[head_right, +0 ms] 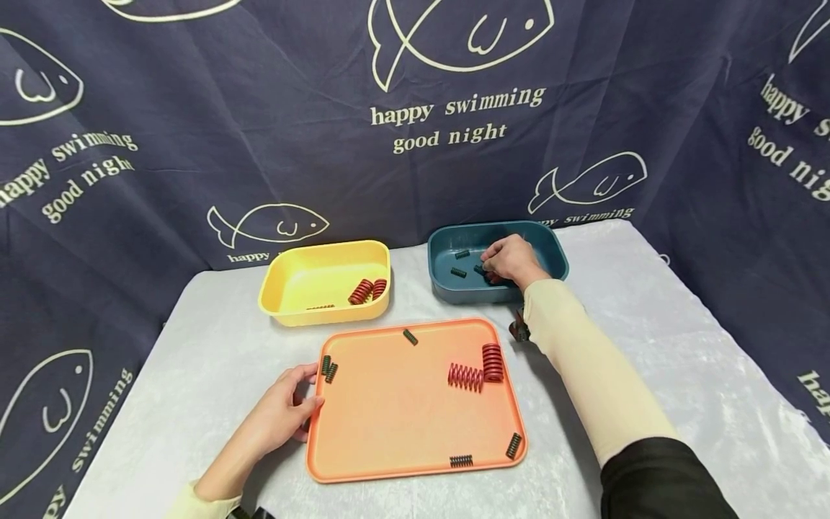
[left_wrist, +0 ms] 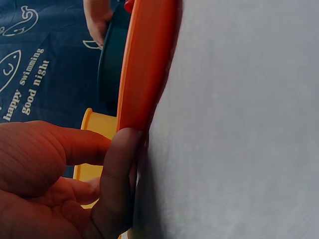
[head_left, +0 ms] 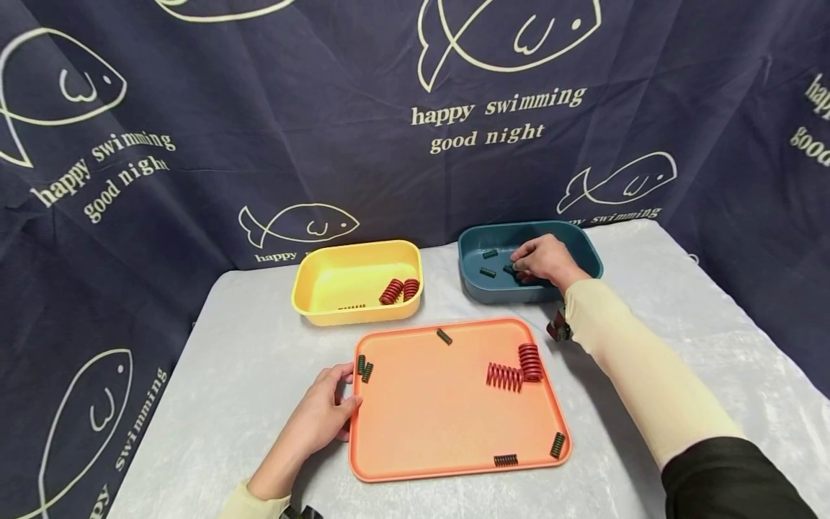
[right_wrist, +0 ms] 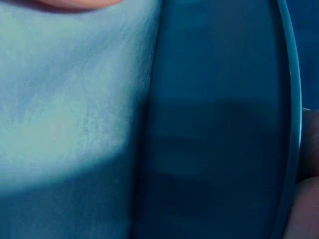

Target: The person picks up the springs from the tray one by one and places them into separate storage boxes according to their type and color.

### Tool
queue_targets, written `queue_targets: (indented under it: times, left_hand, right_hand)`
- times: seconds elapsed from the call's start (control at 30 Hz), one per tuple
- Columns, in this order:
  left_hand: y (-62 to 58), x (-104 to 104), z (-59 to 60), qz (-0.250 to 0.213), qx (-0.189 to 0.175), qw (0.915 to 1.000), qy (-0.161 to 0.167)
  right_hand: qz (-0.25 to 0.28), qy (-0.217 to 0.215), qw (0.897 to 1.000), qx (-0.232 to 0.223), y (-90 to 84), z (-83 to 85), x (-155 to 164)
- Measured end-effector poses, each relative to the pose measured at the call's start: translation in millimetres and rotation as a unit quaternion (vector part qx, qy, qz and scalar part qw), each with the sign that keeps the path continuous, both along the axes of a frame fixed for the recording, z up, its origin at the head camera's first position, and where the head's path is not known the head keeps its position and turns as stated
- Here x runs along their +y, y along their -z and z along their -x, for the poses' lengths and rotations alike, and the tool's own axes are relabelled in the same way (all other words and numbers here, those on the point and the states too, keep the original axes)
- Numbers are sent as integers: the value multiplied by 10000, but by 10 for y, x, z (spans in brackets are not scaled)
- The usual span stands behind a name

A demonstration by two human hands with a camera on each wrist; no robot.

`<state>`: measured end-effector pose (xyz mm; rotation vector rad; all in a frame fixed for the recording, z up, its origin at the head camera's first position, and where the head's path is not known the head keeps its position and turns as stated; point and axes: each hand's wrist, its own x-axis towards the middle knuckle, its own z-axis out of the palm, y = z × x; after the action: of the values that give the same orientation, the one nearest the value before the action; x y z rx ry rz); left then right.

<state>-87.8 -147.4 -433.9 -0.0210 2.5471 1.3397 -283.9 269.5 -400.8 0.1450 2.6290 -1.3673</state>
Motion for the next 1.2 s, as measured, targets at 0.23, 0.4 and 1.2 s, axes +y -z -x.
queue_targets:
  times: [0.23,0.4,1.2]
  left_hand:
    - [7,1,-5,10,-30,10000,-17]
    - [11,4,-6,-5,-41,10000,-35]
    - [4,10,-3,-11,-79,10000,-39]
  right_hand:
    - [-358,-463,9972,457,-119,-78,-149]
    - [205,-642,9968,418,-239,-160,-266]
    - [1262,-1635,9778,350,-160,-692,-836]
